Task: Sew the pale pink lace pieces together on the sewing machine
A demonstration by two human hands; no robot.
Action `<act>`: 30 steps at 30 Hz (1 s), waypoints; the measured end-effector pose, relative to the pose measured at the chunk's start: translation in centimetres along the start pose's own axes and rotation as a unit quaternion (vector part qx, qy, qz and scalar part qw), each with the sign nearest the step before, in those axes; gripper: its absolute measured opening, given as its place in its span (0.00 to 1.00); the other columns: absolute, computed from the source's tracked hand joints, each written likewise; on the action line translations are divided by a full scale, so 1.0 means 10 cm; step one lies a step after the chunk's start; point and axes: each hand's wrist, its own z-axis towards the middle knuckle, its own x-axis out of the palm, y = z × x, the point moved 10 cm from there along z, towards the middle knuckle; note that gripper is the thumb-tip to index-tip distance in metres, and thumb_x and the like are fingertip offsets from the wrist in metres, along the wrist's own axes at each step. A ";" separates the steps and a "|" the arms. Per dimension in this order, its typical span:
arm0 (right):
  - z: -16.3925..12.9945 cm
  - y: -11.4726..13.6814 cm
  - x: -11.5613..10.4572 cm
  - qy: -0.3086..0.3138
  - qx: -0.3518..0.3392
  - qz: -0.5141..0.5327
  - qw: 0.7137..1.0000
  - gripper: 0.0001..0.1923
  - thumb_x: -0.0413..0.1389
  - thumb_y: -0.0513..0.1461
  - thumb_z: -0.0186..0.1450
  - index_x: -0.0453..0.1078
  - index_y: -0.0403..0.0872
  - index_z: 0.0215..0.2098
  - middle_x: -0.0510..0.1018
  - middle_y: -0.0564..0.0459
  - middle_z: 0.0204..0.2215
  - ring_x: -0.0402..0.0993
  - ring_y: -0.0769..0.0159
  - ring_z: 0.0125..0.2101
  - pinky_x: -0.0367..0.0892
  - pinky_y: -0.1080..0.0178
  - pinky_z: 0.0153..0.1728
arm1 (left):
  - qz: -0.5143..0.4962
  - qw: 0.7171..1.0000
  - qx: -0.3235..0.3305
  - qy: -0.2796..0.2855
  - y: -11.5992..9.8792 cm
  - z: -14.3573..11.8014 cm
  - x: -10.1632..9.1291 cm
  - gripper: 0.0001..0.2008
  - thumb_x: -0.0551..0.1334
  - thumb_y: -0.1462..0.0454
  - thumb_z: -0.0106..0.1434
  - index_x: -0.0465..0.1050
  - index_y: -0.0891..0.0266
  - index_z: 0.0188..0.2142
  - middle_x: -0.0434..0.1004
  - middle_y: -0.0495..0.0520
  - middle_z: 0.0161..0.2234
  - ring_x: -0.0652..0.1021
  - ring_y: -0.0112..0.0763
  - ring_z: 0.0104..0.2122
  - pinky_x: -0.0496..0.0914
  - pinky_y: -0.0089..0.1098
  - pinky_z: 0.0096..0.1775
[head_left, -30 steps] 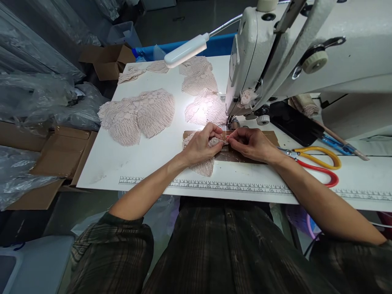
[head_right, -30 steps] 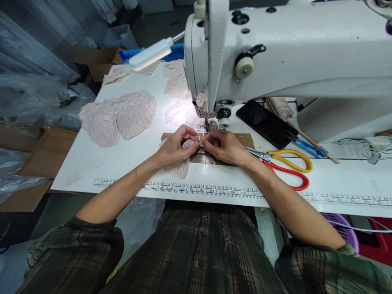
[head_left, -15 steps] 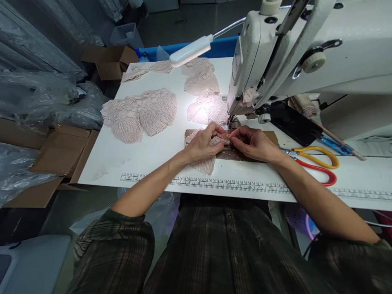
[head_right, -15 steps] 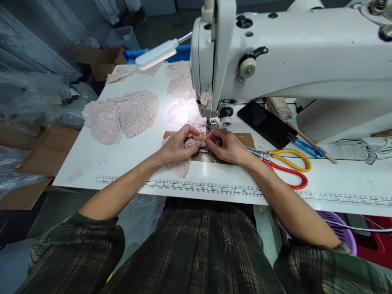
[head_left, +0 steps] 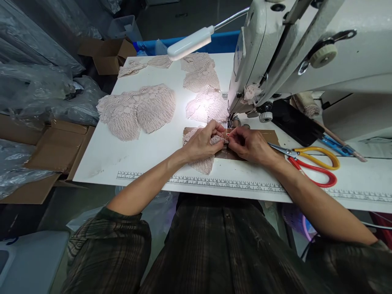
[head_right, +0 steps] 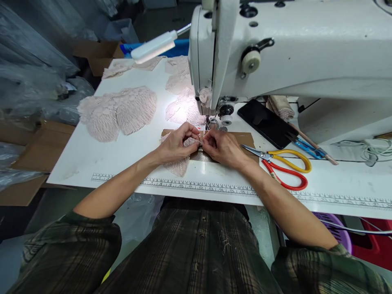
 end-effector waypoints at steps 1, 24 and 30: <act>0.00 0.00 -0.03 -0.015 0.002 -0.008 1.000 0.11 0.58 0.46 0.63 0.66 0.48 0.29 0.68 0.58 0.20 0.58 0.72 0.20 0.56 0.64 0.25 | -0.001 1.000 -0.001 0.000 0.00 0.00 0.00 0.11 0.60 0.64 0.62 0.64 0.59 0.45 0.78 0.50 0.37 0.81 0.31 0.41 0.74 0.34 0.42; -0.06 0.17 -0.01 -0.047 -0.017 -0.022 0.999 0.06 0.57 0.39 0.58 0.63 0.48 0.27 0.66 0.59 0.19 0.58 0.72 0.21 0.56 0.64 0.25 | -0.005 1.000 0.009 0.011 -0.05 -0.01 0.01 0.14 0.63 0.68 0.57 0.65 0.58 0.43 0.75 0.47 0.33 0.76 0.27 0.32 0.71 0.32 0.37; -0.61 0.77 0.14 0.054 -0.108 0.070 0.990 0.04 0.56 0.39 0.64 0.67 0.48 0.31 0.67 0.56 0.24 0.61 0.71 0.24 0.56 0.66 0.22 | -0.158 0.986 -0.020 0.040 -0.43 -0.74 0.05 0.15 0.67 0.61 0.63 0.68 0.62 0.48 0.80 0.51 0.34 0.80 0.28 0.35 0.74 0.31 0.41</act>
